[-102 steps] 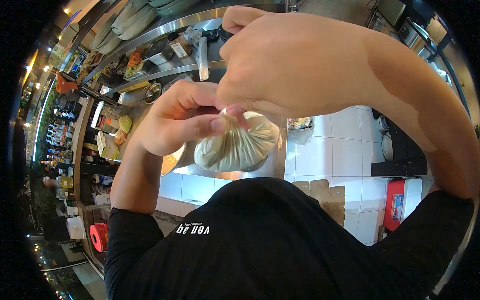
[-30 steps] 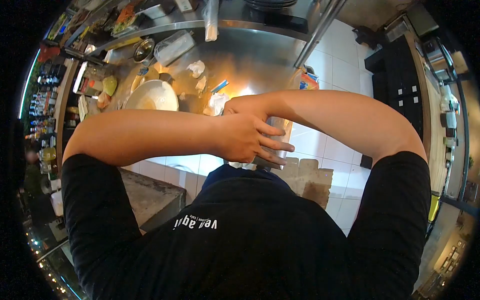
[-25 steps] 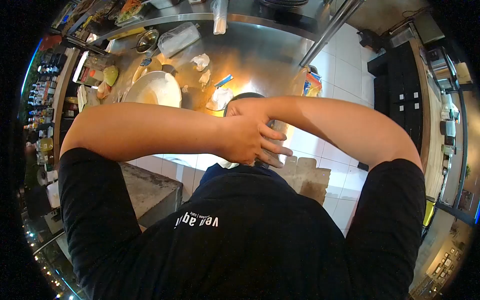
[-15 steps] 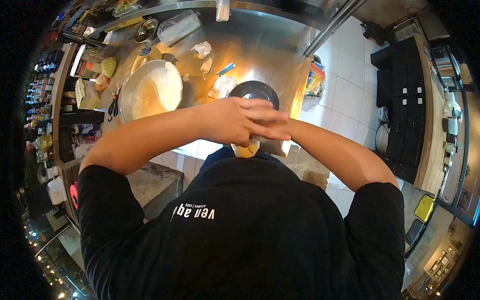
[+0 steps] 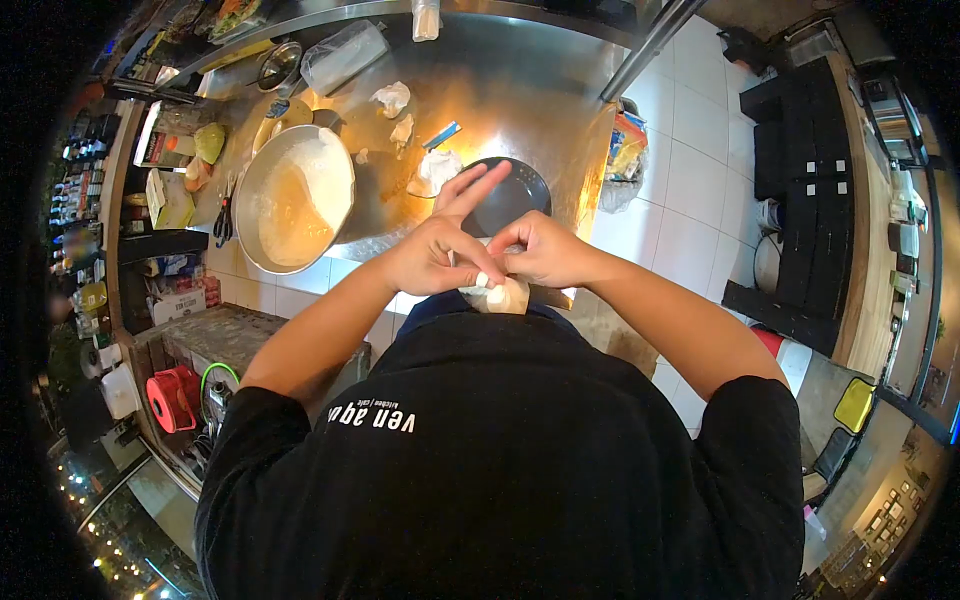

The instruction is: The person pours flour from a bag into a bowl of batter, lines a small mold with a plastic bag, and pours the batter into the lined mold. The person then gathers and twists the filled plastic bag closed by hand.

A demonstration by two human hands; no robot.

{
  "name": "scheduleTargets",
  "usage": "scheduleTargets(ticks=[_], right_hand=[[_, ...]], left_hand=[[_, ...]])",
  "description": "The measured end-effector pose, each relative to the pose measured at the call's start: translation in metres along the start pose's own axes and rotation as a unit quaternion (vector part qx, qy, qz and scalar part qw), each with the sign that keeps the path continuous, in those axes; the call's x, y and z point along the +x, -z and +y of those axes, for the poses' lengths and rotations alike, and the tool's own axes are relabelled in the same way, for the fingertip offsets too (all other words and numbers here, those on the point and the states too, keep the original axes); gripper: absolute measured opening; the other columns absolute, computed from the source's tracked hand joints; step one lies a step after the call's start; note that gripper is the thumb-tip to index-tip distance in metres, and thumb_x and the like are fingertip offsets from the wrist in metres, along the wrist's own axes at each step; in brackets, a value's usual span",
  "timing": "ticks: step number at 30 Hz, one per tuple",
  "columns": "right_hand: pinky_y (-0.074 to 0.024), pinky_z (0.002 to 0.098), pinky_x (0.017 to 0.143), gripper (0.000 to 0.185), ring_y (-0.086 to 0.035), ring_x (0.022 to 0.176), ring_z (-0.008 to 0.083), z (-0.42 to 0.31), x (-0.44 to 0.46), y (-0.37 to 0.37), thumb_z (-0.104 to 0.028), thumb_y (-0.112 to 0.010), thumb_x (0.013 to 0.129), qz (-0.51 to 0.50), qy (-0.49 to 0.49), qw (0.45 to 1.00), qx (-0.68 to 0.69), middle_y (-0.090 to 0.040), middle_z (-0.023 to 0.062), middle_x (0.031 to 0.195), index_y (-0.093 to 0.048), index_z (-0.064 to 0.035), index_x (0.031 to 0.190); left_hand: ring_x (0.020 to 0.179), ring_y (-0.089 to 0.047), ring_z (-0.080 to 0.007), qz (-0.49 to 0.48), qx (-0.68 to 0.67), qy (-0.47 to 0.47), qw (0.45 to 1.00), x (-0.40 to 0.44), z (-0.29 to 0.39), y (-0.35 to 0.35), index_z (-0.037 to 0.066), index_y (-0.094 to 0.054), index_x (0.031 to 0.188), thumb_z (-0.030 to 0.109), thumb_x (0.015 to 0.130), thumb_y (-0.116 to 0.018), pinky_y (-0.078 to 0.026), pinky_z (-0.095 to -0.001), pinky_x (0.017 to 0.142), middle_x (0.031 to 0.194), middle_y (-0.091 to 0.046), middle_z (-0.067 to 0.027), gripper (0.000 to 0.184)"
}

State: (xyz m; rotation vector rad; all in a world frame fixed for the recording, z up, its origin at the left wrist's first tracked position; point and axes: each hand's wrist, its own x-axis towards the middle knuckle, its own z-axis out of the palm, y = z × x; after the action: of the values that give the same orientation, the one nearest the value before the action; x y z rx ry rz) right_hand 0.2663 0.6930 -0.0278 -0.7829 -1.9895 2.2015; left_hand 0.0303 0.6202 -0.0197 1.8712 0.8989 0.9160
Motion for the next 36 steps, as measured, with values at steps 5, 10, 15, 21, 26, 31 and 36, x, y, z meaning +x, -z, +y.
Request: scheduleTargets(ticks=[5,10,15,21,26,31,36], right_hand=[[-0.0522,0.0257,0.074,0.019,-0.064,0.082,0.0050,0.000,0.004,0.009,-0.013,-0.072,0.100,-0.008,-0.047,0.996,0.079,-0.077,0.0006,0.091,-0.079,0.0008,0.111],[-0.0530,0.0243,0.077,0.018,-0.066,0.086,0.0053,-0.017,0.011,0.015,-0.014,-0.070,0.103,0.018,0.013,0.997,0.072,-0.076,0.0005,0.095,-0.078,0.0014,0.109],[-0.0538,0.0326,0.079,0.015,-0.067,0.086,0.0126,-0.043,0.015,0.013,-0.016,-0.071,0.101,0.102,0.082,0.991,-0.034,-0.075,0.0067,0.092,-0.075,-0.0014,0.102],[-0.0524,0.0374,0.071,0.014,-0.069,0.080,0.0280,-0.071,0.015,-0.006,-0.017,-0.069,0.101,0.213,0.195,0.940,-0.182,-0.072,0.0123,0.091,-0.073,-0.0031,0.102],[-0.0546,0.0412,0.072,0.011,-0.069,0.083,0.0319,-0.093,0.019,-0.002,-0.014,-0.069,0.097,0.208,0.308,0.860,-0.350,-0.069,0.0105,0.089,-0.072,-0.0046,0.102],[-0.0582,0.0399,0.077,0.023,-0.070,0.090,0.0260,-0.131,0.040,0.013,-0.016,-0.070,0.086,0.111,0.461,0.674,-0.566,-0.069,0.0061,0.095,-0.071,-0.0074,0.107],[-0.0567,0.0385,0.079,0.025,-0.070,0.092,0.0255,-0.168,0.084,0.024,-0.016,-0.073,0.084,-0.004,0.568,0.595,-0.569,-0.070,0.0055,0.096,-0.073,-0.0086,0.108]], left_hand=[[0.162,-0.017,-0.0381,0.097,-0.021,0.036,0.994,-0.003,0.006,-0.012,0.030,-0.087,0.095,0.018,0.078,-0.086,-0.017,-0.0557,0.126,0.178,-0.019,-0.0187,0.021],[0.155,-0.028,-0.0402,0.222,0.028,0.087,0.971,-0.002,0.017,-0.016,0.024,-0.086,0.093,0.017,0.079,-0.085,-0.023,-0.0532,0.126,0.173,-0.032,-0.0185,0.016],[0.152,-0.037,-0.0374,0.339,0.036,0.132,0.931,0.004,0.034,-0.025,0.019,-0.086,0.091,0.010,0.080,-0.080,-0.027,-0.0501,0.124,0.166,-0.043,-0.0186,0.016],[0.136,-0.058,-0.0261,0.461,-0.196,0.173,0.848,0.007,0.036,-0.027,0.005,-0.083,0.097,0.000,0.088,-0.073,-0.048,-0.0376,0.108,0.165,-0.044,-0.0168,0.015],[0.139,-0.056,-0.0233,0.406,-0.267,0.215,0.847,0.000,0.051,0.000,0.003,-0.083,0.106,0.001,0.093,-0.070,-0.046,-0.0354,0.110,0.168,-0.040,-0.0170,0.018],[0.151,-0.044,-0.0258,0.350,-0.241,0.211,0.880,-0.015,0.047,0.029,0.004,-0.081,0.118,0.008,0.096,-0.073,-0.043,-0.0369,0.115,0.173,-0.030,-0.0157,0.024],[0.157,-0.035,-0.0275,0.348,-0.250,0.139,0.893,-0.035,0.038,0.043,0.006,-0.081,0.119,0.009,0.099,-0.071,-0.035,-0.0415,0.123,0.176,-0.024,-0.0117,0.022]])
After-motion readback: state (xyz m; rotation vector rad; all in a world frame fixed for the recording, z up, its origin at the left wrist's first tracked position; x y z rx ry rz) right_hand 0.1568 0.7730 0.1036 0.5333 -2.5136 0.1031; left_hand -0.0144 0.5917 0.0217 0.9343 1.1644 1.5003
